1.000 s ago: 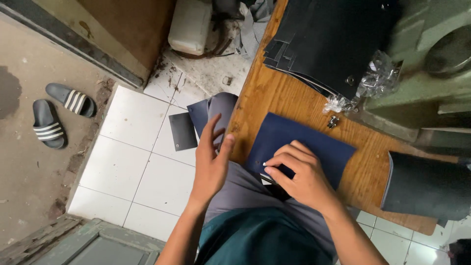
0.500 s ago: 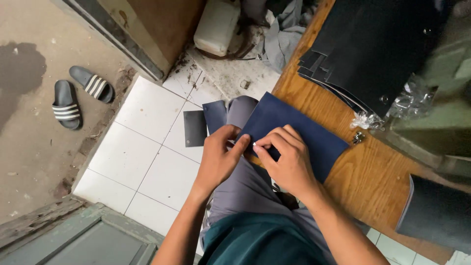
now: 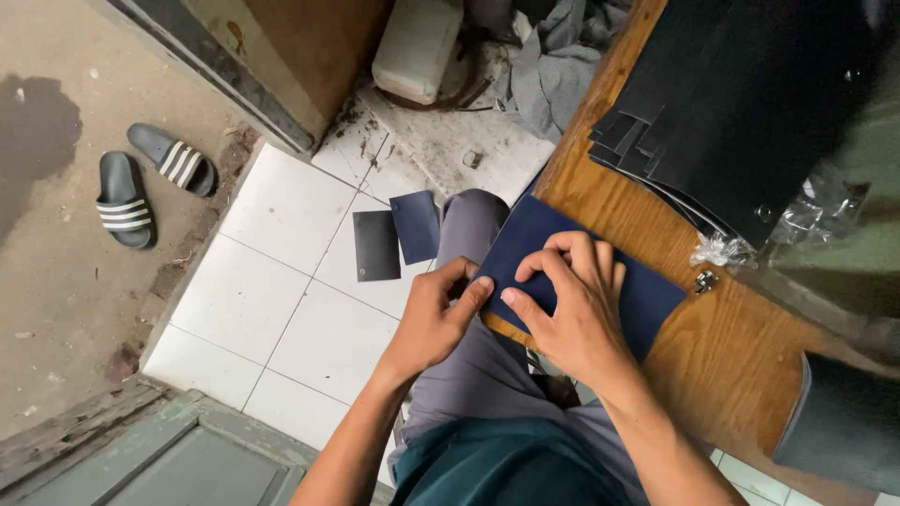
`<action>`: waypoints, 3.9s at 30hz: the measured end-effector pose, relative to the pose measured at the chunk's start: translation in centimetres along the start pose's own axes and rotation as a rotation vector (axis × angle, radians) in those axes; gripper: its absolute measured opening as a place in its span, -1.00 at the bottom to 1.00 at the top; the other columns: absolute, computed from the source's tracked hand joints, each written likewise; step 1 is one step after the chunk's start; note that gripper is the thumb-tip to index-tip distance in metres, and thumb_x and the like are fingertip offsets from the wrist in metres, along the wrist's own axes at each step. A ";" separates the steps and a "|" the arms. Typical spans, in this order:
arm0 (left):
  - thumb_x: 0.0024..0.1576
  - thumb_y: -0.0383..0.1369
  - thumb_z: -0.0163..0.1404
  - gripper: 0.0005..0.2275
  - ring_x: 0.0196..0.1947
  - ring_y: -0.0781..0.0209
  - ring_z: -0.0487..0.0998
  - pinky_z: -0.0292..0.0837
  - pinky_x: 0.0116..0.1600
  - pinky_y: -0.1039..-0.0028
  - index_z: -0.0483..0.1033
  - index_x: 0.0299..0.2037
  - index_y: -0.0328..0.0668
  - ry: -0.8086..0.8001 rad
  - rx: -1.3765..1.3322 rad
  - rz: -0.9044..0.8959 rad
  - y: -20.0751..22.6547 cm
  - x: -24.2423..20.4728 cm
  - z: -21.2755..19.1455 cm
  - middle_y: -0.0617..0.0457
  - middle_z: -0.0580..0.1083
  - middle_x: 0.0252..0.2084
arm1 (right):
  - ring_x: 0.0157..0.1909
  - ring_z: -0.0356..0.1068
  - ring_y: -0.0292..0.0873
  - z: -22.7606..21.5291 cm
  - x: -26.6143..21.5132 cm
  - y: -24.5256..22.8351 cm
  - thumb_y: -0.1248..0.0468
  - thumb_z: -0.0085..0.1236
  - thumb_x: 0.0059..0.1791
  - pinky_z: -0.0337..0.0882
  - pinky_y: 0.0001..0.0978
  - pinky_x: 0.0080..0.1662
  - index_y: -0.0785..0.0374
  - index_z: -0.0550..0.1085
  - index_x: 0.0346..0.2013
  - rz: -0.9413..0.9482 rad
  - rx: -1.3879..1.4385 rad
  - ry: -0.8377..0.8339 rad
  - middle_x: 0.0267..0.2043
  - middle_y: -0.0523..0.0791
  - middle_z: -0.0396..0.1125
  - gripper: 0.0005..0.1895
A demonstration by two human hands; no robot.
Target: The person repeatedly places small metal snap fasteners onto pre-punched holes in black and blue leather-like wallet blanks, then uses a manual press to set each fastener. The person handles the blanks one at a time, flips them to align the fastener, and stacks completed pieces on the table.
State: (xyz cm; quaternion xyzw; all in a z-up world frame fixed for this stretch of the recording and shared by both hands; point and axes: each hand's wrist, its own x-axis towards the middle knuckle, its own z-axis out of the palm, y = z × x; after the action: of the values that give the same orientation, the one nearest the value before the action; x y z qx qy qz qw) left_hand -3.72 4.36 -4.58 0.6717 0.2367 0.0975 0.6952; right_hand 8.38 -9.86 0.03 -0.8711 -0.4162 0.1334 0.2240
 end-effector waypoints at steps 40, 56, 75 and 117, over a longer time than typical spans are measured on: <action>-0.08 -0.56 -0.12 -0.53 -0.09 0.13 0.43 0.38 0.02 0.44 0.40 0.13 -0.30 0.229 0.087 0.346 5.5 -4.1 2.9 -0.07 0.44 0.10 | -0.06 0.52 -0.11 -5.7 -6.4 -1.6 0.54 0.28 -0.18 0.42 -0.22 0.00 0.40 0.60 -0.15 -0.421 -0.110 0.334 -0.10 -0.07 0.54 -0.70; 0.24 -0.40 0.04 -0.79 -0.38 0.39 0.41 0.36 -0.23 0.61 0.57 -0.15 -0.52 0.240 -0.377 0.055 5.6 -2.5 5.6 0.05 0.53 -0.34 | -0.26 0.43 -0.20 -9.1 -10.7 7.0 0.48 0.12 -0.06 0.35 -0.53 -0.18 0.52 0.44 0.10 0.312 0.932 0.311 -0.11 0.09 0.50 -0.58; 0.23 -0.41 0.08 -0.86 -0.41 0.39 0.29 0.22 -0.26 0.60 0.49 -0.24 -0.40 0.184 -0.459 -0.023 2.2 -2.4 7.6 0.12 0.36 -0.42 | -0.23 0.52 0.00 -4.1 -12.0 12.1 0.37 0.10 0.06 0.45 -0.02 -0.13 0.22 0.60 -0.26 0.121 1.820 0.482 -0.27 0.02 0.53 -0.88; 0.26 -0.49 -0.08 -0.45 0.04 0.20 0.44 0.38 0.14 0.44 0.04 0.48 -0.23 0.023 -0.379 0.305 7.6 1.6 12.7 -0.09 0.39 0.18 | 0.15 0.36 -0.22 -2.3 -7.4 4.3 0.48 0.04 0.03 0.23 -0.34 0.27 0.46 0.45 0.19 0.252 1.609 0.482 0.19 0.03 0.44 -0.60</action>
State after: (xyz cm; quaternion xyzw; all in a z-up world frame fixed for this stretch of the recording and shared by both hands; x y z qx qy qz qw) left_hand 4.92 -5.55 2.34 0.5558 0.1180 0.2515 0.7835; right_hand 7.66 -18.65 0.23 -0.4907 -0.0354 0.2235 0.8414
